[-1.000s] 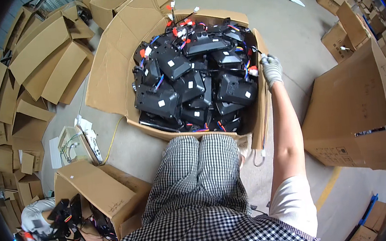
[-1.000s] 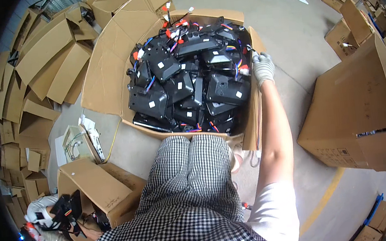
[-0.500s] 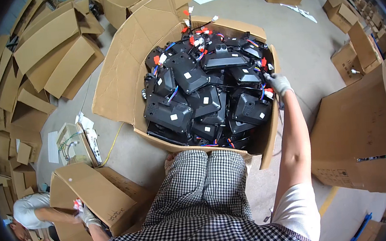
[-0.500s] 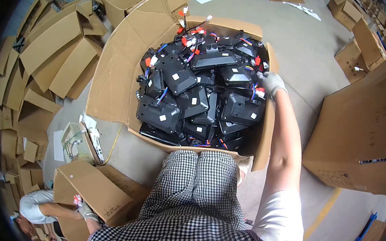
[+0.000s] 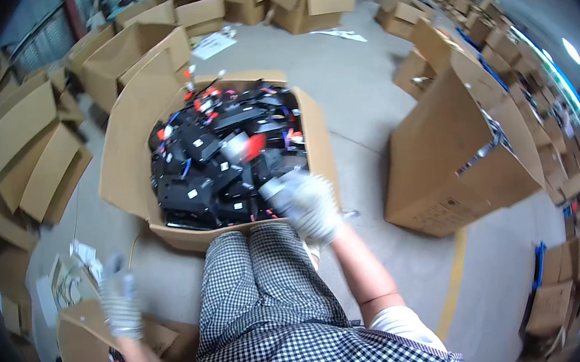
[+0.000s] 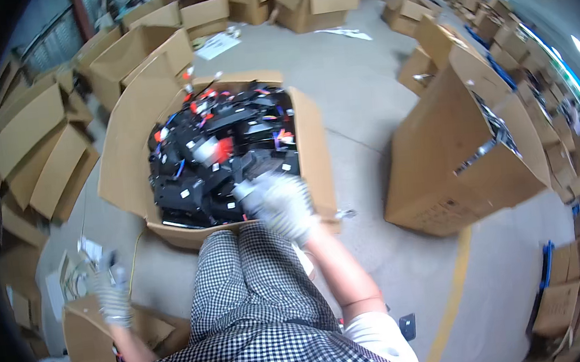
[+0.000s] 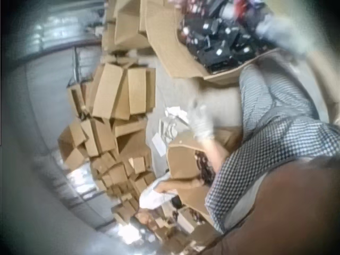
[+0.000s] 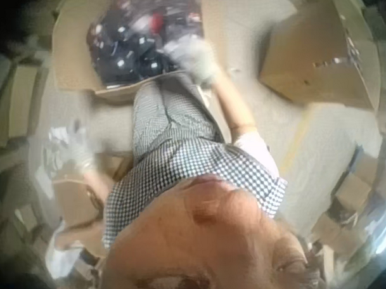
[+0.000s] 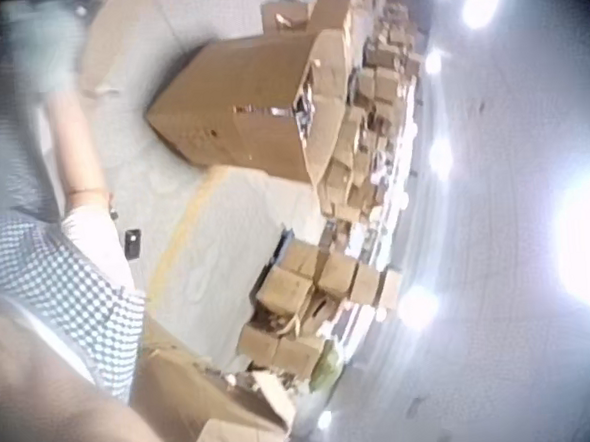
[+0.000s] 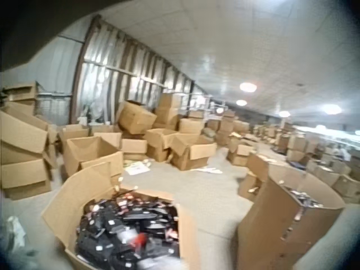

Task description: The person moves a box of electronic display modules and connects the wire harness connectors of the modules by hand.

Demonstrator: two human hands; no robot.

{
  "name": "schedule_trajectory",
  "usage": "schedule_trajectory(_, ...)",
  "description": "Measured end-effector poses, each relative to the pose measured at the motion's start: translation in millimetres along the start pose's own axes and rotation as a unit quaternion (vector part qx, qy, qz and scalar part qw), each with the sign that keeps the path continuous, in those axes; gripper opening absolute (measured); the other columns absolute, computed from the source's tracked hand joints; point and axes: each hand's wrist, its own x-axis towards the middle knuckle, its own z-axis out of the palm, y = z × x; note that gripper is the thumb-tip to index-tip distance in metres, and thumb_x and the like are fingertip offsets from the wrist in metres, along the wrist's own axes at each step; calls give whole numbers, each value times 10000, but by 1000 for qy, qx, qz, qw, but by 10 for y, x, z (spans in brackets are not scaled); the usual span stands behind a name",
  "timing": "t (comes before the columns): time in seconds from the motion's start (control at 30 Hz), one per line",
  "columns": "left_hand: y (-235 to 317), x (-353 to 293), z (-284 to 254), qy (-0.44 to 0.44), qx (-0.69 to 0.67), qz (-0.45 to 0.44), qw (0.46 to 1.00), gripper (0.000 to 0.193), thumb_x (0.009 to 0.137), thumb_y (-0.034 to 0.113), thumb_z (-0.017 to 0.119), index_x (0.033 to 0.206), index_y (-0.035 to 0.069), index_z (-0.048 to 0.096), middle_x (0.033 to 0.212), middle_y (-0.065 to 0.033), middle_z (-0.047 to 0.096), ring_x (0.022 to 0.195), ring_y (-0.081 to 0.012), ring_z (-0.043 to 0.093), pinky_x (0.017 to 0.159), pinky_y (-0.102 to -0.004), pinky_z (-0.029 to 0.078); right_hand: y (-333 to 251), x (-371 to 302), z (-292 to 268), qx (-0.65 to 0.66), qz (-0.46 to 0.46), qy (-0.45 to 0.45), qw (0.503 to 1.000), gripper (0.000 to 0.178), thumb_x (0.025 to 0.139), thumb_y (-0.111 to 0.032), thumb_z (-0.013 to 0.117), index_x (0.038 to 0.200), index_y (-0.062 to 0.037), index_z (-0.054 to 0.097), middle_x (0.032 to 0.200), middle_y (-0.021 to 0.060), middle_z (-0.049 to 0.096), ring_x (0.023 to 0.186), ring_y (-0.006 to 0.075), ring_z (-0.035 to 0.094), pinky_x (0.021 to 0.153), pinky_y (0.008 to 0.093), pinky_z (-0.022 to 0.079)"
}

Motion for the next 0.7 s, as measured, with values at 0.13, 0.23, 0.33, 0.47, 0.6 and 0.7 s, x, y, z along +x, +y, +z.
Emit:
schedule_trajectory(0.13,597,-66,1249,-185,-410,59,891,629,898,371,512,1351,-14,303,1244,-166,492,1167,-230,445,971,-365,354,-919,-188,193,91,-1,-199,976,111,729,-195,586,679,-96,594,688,75,554,670,284,565,593,424,433)
schedule_trajectory(0.23,862,-368,1481,-155,-501,28,851,653,905,448,480,1302,-50,335,941,-67,571,833,-141,546,804,-295,436,-1226,-573,397,156,29,-183,970,164,736,-204,571,767,-55,631,785,116,603,773,280,583,677,422,454)
schedule_trajectory(0.33,880,-345,1325,-96,-610,-56,785,617,899,476,470,1265,-14,382,649,23,421,562,-64,425,552,-234,405,-1215,-887,360,298,150,-38,942,339,813,-289,571,1009,-15,603,819,119,615,778,312,572,738,431,455)
schedule_trajectory(0.47,714,-230,980,20,-581,22,814,620,881,486,500,1245,-6,404,628,18,388,426,-47,316,337,-184,245,-941,-1347,-72,601,445,24,663,459,832,-443,607,937,4,604,892,66,629,619,126,545,576,264,451)
schedule_trajectory(0.6,597,-498,1061,-60,-400,-11,914,458,924,354,474,1215,1,466,900,-9,551,675,-33,462,603,-148,388,-925,-1218,-300,526,540,12,657,498,821,-502,592,890,-12,650,728,46,604,493,53,419,462,185,324)
schedule_trajectory(0.7,722,-644,1129,-222,-398,-14,890,309,916,243,528,1078,-16,577,990,-55,604,903,-105,552,803,-234,441,-1100,-961,-356,534,517,-99,661,434,856,-449,574,871,-25,661,627,-15,526,504,36,402,471,185,301)
